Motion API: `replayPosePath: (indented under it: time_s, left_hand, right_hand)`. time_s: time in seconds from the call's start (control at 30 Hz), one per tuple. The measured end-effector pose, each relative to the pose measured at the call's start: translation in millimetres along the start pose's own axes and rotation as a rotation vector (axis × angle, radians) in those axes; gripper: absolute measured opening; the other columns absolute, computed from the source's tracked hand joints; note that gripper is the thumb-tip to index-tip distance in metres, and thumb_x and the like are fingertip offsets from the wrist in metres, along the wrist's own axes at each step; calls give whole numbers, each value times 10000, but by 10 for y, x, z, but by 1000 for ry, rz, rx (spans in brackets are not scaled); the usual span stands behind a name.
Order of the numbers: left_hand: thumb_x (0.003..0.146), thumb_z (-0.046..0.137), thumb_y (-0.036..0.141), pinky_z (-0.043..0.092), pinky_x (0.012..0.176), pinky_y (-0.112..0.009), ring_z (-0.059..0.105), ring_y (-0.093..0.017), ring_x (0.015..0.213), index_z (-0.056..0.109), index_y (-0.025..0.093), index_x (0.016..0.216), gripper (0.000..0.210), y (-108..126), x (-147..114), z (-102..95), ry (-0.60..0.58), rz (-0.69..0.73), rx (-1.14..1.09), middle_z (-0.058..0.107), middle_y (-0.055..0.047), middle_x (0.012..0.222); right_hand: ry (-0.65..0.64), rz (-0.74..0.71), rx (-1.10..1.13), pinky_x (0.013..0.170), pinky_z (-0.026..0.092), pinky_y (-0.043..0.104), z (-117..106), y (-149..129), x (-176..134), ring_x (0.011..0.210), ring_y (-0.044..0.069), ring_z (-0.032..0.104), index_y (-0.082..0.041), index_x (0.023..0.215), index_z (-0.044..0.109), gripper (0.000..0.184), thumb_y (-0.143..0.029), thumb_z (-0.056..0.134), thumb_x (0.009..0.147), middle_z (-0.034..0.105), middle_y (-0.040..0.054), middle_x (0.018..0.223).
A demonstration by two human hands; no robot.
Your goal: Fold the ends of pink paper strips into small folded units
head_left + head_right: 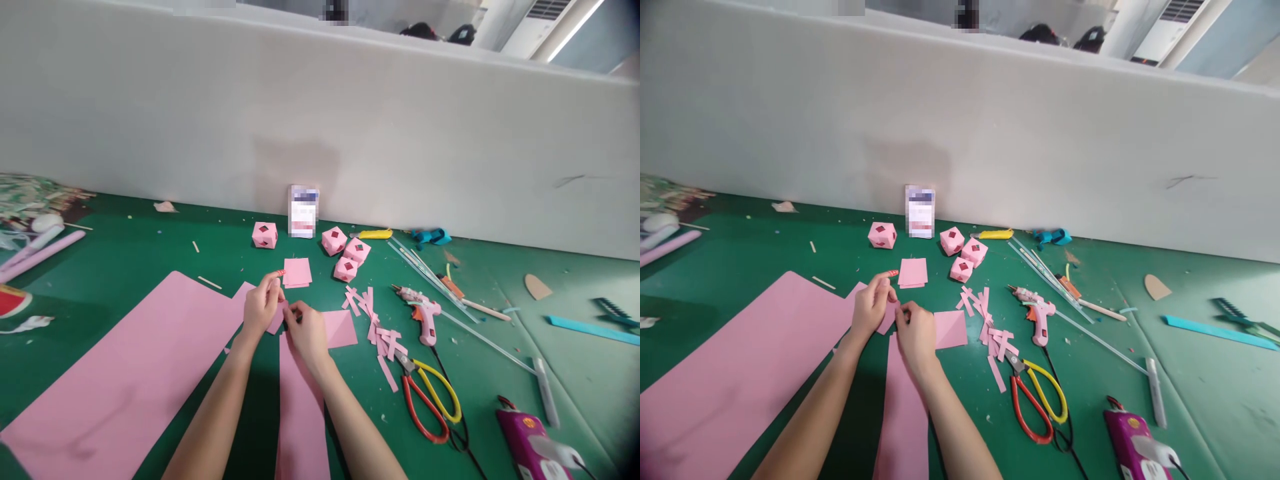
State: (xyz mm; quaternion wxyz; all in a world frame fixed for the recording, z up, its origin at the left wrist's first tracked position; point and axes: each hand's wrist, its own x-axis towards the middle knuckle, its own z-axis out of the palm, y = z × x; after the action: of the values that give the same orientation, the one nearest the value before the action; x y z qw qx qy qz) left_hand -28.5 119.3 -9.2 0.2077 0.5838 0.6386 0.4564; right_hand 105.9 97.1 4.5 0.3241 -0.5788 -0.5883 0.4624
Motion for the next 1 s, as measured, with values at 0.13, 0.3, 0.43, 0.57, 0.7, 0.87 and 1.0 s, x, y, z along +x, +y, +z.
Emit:
replayPosePath:
  time_s: [0.13, 0.3, 0.43, 0.57, 0.7, 0.87, 1.0]
  left_hand:
    - [1037, 390, 406, 546, 781, -317, 712, -195, 792, 613, 188, 1211, 358, -3, -7, 10, 135, 1, -26, 742, -45, 832]
    - [1014, 444, 430, 450, 1079, -441, 585, -266, 1273, 548, 191, 1287, 378, -11, 38, 64, 308, -27, -141, 635, -165, 1314]
    - [1000, 480, 480, 538, 994, -412, 608, -261, 1278, 509, 219, 1315, 410, 106, 92, 121, 247, -127, -321, 604, -173, 1382]
    - [971, 556, 456, 618, 818, -360, 741, -253, 1054, 547, 201, 1265, 390, 331, 95, 118, 84, -228, -490, 739, -157, 1175]
    - [909, 634, 318, 602, 926, -389, 691, -257, 1179, 441, 219, 1357, 498, 561, 75, -16, 91, -251, -596, 670, -168, 1335]
    - [838, 729, 284, 624, 896, -400, 680, -277, 1189, 373, 312, 1418, 681, 854, 36, -280, 112, -180, -619, 540, -152, 1491]
    - [785, 804, 349, 669, 753, -398, 740, -297, 1048, 340, 371, 1463, 822, 1073, -54, -407, -16, -173, -658, 506, -135, 1525]
  right_hand:
    - [22, 19, 109, 503, 463, 254, -51, 13, -49, 469, 162, 620, -209, 745, 617, 239, -357, 556, 923, 653, -7, 583]
    - [105, 17, 304, 362, 434, 221, -272, -42, -95, 436, 158, 659, -207, 869, 579, 343, -541, 537, 932, 651, -7, 660]
    - [229, -22, 544, 303, 337, 178, -385, -154, -152, 486, 174, 694, -207, 888, 589, 389, -592, 645, 878, 602, -21, 631]
    - [218, -9, 621, 324, 342, 167, -359, -188, -259, 503, 177, 705, -206, 864, 575, 404, -597, 673, 864, 604, -25, 609]
    - [17, 12, 573, 384, 403, 194, -409, -165, -351, 552, 193, 712, -203, 801, 562, 425, -608, 684, 842, 668, 10, 621]
    - [-41, -132, 236, 691, 551, 303, -805, -309, -314, 823, 228, 728, -188, 937, 715, 300, -481, 669, 891, 768, 73, 886]
    - [59, -186, 345, 783, 561, 330, -1064, -573, -236, 925, 230, 723, -208, 1147, 683, 357, -480, 622, 924, 767, 84, 1007]
